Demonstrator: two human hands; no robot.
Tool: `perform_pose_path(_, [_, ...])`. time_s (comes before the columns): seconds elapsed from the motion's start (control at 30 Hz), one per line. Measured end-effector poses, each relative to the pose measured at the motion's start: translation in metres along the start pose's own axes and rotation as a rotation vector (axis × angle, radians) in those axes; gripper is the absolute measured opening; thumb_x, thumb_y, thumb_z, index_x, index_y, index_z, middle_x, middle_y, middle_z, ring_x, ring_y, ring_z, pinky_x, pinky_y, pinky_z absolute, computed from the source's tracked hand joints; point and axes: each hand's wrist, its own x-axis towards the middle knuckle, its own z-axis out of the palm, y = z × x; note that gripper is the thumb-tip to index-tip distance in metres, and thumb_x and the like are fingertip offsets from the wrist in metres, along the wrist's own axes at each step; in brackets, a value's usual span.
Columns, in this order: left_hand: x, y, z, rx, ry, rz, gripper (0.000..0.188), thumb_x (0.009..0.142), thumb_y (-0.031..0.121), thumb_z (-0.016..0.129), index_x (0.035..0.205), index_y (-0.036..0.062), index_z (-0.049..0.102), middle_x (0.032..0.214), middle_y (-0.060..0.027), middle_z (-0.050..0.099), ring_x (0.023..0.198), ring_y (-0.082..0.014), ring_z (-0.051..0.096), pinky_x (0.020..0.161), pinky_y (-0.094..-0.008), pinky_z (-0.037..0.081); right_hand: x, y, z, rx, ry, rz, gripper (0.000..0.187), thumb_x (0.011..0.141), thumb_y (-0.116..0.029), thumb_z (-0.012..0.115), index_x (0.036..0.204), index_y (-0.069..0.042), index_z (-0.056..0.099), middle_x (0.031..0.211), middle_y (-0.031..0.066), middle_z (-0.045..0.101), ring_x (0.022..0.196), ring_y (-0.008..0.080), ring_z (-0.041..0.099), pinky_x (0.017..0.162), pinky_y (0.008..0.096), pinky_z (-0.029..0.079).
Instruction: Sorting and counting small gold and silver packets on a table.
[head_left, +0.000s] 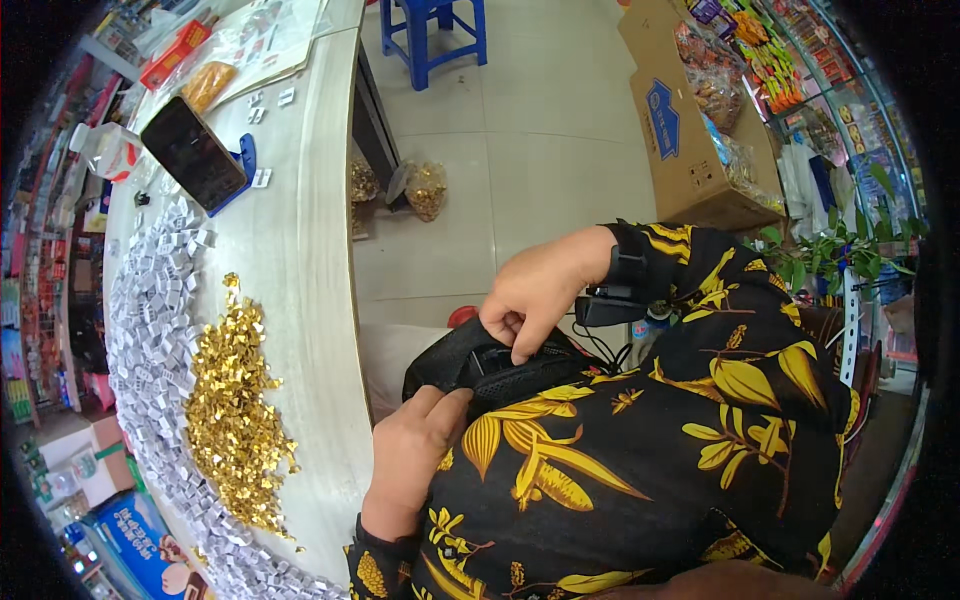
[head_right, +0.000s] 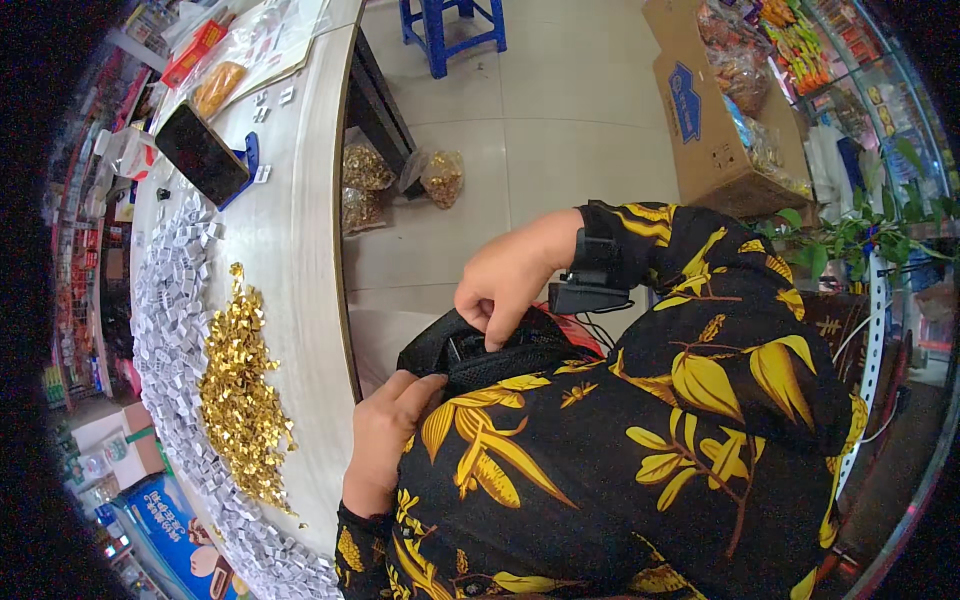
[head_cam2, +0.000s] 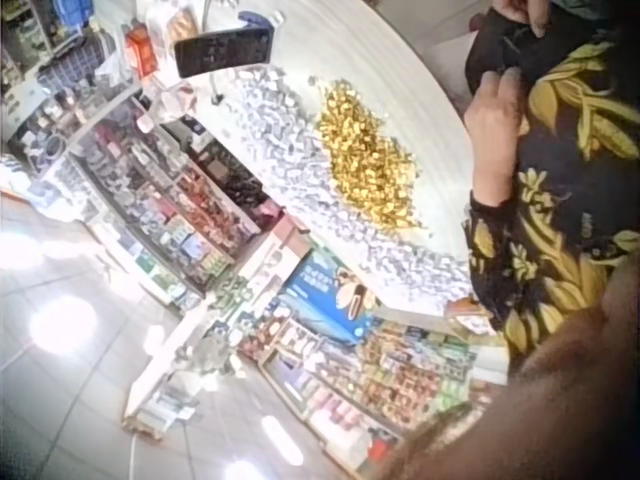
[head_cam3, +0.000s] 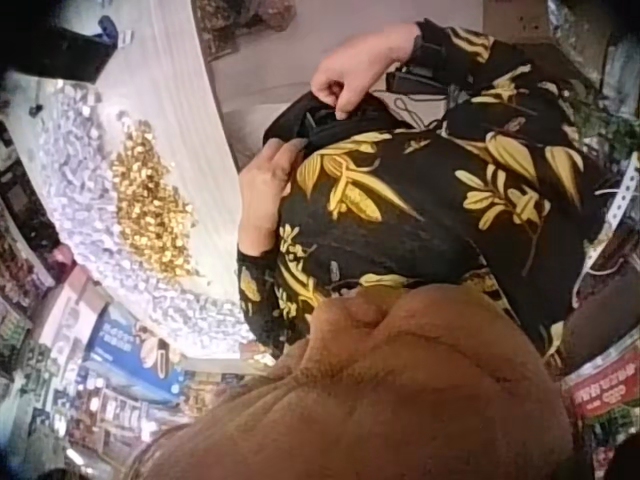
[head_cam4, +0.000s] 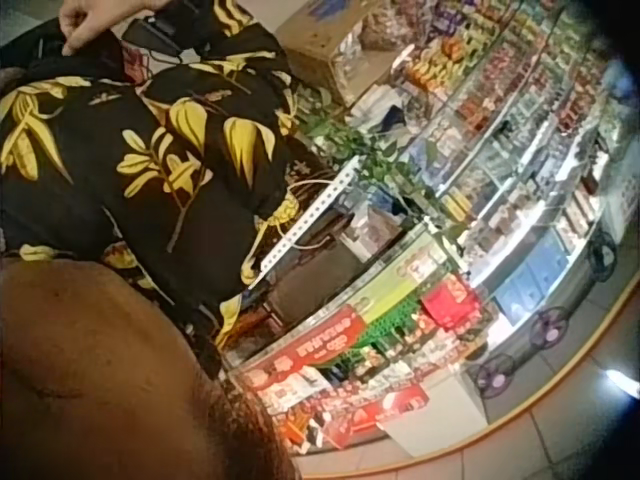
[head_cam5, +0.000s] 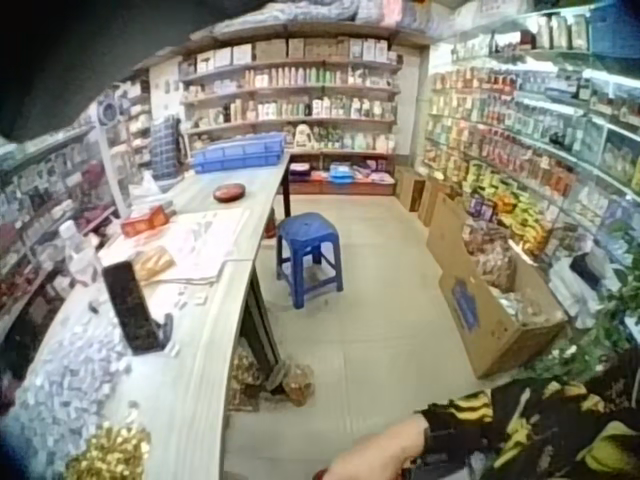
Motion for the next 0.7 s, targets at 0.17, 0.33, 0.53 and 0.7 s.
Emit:
perform_pose_path(0.17, [-0.001,-0.002,-0.003,-0.034,-0.045,0.021,0.024,0.074,0.01,0.062,0.098,0.0144,0.064,0.073,-0.0043,0.051,0.063,-0.0227,0.059,0.053,-0.0336,0.047,-0.007,-0.015,0.003,-0.278,0.074,0.016,0.025,0.075,-0.032,0.068,0.078,-0.008,0.06,0.069,0.0097,0.062,0.065,0.0279,0.059,0.056,0.0388,0.043])
perform_pose_path(0.33, [-0.003,-0.001,-0.005,-0.051,-0.066,0.012,0.028,0.073,0.01,0.061,0.101,0.0136,0.064,0.075,-0.0047,0.052,0.065,-0.0226,0.059,0.054,-0.0334,0.047,-0.006,-0.021,0.003,-0.326,0.042,0.043,0.026,0.075,-0.034,0.066,0.078,-0.008,0.063,0.069,0.0109,0.063,0.066,0.03,0.059,0.057,0.0402,0.044])
perform_pose_path(0.53, [-0.007,0.0,-0.005,-0.064,-0.051,0.0,0.033,0.072,0.009,0.061,0.105,0.0124,0.064,0.075,-0.0047,0.051,0.066,-0.0215,0.059,0.056,-0.0319,0.047,-0.004,-0.021,0.004,-0.274,0.016,0.066,0.029,0.079,-0.035,0.061,0.082,-0.007,0.067,0.069,0.0114,0.063,0.065,0.0304,0.06,0.058,0.0401,0.044])
perform_pose_path(0.7, [-0.009,-0.001,-0.004,-0.063,-0.046,-0.021,0.034,0.073,0.009,0.06,0.107,0.0125,0.063,0.075,-0.0045,0.051,0.066,-0.0211,0.058,0.056,-0.0315,0.046,0.004,-0.013,0.008,-0.14,0.104,0.139,0.029,0.081,-0.033,0.06,0.084,-0.006,0.068,0.067,0.01,0.064,0.061,0.0246,0.06,0.057,0.0354,0.045])
